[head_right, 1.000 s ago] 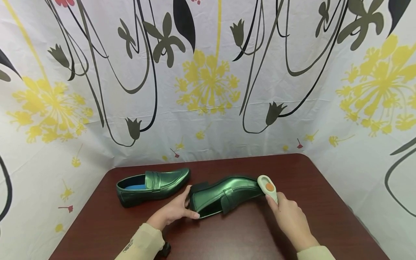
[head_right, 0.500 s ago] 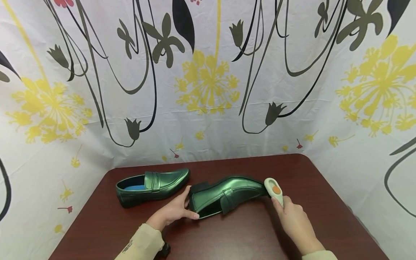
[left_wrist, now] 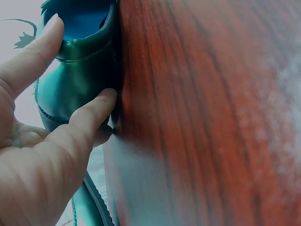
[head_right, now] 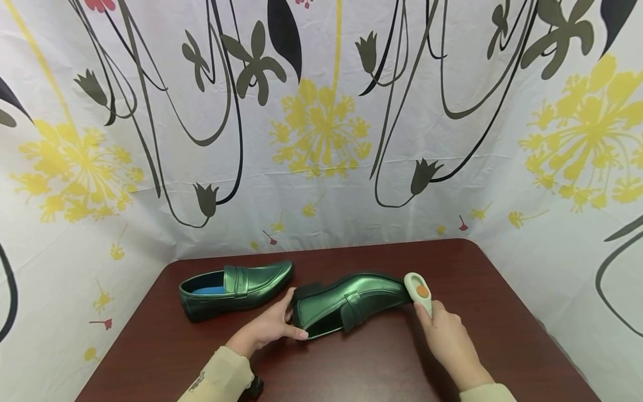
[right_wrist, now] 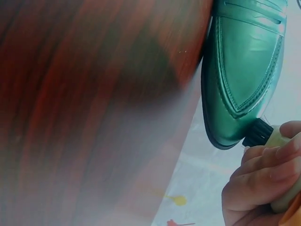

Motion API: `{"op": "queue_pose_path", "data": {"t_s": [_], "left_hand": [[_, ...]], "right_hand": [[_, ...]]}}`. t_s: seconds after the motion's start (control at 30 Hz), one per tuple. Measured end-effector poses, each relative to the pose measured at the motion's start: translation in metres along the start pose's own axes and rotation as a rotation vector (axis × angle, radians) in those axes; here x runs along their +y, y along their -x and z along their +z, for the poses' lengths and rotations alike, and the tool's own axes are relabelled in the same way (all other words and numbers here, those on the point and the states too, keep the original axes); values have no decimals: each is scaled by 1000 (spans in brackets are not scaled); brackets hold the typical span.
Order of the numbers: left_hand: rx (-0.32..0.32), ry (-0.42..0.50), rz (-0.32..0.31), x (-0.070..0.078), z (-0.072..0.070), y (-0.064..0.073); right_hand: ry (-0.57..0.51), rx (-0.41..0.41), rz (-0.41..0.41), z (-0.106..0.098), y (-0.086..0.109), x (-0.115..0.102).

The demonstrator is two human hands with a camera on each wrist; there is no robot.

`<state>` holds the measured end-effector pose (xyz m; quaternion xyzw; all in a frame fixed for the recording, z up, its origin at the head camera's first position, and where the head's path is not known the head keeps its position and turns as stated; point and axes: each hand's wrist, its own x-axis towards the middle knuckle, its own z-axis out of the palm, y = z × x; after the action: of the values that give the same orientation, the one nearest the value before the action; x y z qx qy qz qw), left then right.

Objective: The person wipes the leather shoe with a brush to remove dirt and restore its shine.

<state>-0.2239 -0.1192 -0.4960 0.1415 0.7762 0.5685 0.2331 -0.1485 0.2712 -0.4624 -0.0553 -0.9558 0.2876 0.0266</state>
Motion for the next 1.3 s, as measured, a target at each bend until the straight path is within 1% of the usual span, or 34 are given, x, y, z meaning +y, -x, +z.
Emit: {"op": "queue_pose_path", "data": {"t_s": [0.2, 0.53, 0.77, 1.0, 1.2, 1.3], "left_hand": [[1, 1, 6, 0, 0, -1], [4, -6, 0, 2, 0, 2], [1, -4, 7, 3, -1, 3], [5, -5, 7, 4, -1, 4], [2, -8, 6, 4, 0, 4], [3, -2, 9, 4, 0, 4]], "right_hand": [[-9, 23, -24, 2, -1, -6], [-10, 18, -29, 6, -5, -18], [-12, -3, -31, 8, -9, -31], [-19, -1, -81, 16, -13, -49], [-15, -15, -107, 21, -14, -62], [-14, -9, -117, 23, -14, -67]]}}
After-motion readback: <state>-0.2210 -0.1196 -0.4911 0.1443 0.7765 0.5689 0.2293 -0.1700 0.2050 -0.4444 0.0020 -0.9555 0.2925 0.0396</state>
